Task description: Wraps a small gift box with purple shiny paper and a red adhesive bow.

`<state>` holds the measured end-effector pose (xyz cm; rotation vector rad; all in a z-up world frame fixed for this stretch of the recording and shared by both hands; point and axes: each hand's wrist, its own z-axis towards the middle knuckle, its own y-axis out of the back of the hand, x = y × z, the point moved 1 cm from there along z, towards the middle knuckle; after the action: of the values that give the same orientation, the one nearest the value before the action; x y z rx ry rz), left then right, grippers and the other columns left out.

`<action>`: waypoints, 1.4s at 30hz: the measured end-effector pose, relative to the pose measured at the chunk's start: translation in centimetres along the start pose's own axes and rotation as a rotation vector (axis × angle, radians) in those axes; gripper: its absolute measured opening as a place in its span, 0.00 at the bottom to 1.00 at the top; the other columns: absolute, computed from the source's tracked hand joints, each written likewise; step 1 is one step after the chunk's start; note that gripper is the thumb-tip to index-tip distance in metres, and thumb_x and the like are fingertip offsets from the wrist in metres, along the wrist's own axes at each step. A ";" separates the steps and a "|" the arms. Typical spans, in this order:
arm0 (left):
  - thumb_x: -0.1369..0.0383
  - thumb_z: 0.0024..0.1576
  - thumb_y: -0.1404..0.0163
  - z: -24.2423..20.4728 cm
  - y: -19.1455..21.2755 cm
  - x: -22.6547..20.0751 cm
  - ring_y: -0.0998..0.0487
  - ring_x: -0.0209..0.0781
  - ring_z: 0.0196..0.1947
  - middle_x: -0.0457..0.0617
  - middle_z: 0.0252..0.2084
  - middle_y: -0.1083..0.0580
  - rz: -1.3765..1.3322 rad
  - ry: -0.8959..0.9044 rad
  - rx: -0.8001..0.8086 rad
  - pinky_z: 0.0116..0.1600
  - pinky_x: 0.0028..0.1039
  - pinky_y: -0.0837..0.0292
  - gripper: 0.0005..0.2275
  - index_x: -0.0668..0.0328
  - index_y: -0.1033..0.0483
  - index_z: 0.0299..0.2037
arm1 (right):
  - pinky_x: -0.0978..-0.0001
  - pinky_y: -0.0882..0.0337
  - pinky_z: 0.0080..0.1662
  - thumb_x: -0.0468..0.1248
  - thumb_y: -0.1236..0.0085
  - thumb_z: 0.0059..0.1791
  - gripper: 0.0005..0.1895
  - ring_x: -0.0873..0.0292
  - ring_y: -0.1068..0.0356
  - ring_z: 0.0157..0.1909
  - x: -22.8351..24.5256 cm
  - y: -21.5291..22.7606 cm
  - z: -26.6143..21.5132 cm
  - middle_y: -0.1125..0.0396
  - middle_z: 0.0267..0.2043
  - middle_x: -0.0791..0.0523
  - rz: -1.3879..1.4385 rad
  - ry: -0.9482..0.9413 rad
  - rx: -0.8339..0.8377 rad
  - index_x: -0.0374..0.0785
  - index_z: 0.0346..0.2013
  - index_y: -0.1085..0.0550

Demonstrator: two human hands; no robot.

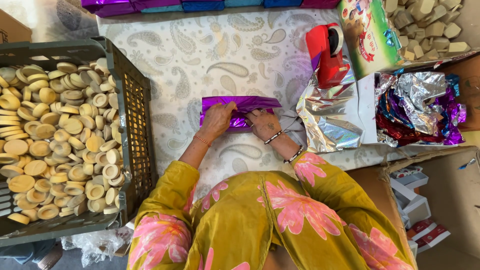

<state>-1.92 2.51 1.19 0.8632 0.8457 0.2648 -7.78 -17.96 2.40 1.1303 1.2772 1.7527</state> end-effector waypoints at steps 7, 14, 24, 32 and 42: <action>0.77 0.60 0.54 -0.9 0.3 -1.2 0.20 0.54 0.36 0.55 0.33 0.22 -0.014 0.120 0.067 0.49 0.42 0.27 0.06 0.58 0.28 0.44 | 0.56 0.25 0.42 0.40 0.41 0.48 0.17 0.49 0.25 0.44 -0.8 -0.4 0.1 0.29 0.50 0.57 0.003 0.070 -0.039 0.47 0.52 0.25; 0.75 0.61 0.53 -2.6 -2.4 -0.3 0.24 0.53 0.59 0.58 0.54 0.23 0.079 0.079 0.024 0.65 0.42 0.33 0.12 0.65 0.30 0.55 | 0.56 0.26 0.36 0.40 0.41 0.48 0.16 0.50 0.25 0.38 -0.7 -0.1 0.0 0.30 0.45 0.58 -0.017 0.034 0.003 0.49 0.52 0.26; 0.67 0.48 0.37 -2.3 0.0 -2.1 0.34 0.52 0.69 0.57 0.66 0.31 0.074 0.117 0.235 0.71 0.45 0.43 0.35 0.60 0.37 0.68 | 0.56 0.26 0.36 0.41 0.41 0.49 0.11 0.52 0.25 0.38 -1.2 -0.8 -0.2 0.30 0.42 0.58 -0.023 0.024 0.012 0.48 0.46 0.25; 0.69 0.49 0.38 -3.0 -1.5 -1.3 0.35 0.50 0.70 0.54 0.67 0.31 0.093 0.104 0.217 0.71 0.41 0.42 0.27 0.58 0.28 0.61 | 0.56 0.26 0.39 0.44 0.38 0.49 0.10 0.50 0.27 0.41 -0.5 0.6 -1.0 0.31 0.42 0.56 0.007 0.010 -0.135 0.47 0.43 0.26; 0.64 0.47 0.37 -3.0 -0.7 -1.9 0.32 0.51 0.68 0.56 0.64 0.30 0.049 0.094 0.153 0.70 0.43 0.39 0.25 0.59 0.24 0.57 | 0.46 0.41 0.65 0.31 0.42 0.46 0.20 0.47 0.36 0.65 1.5 5.1 -0.5 0.35 0.63 0.54 -0.175 0.083 -0.433 0.45 0.53 0.23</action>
<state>-5.53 2.75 0.67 1.0220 0.9419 0.2880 -8.98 -18.24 7.60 0.6850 0.9449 1.8399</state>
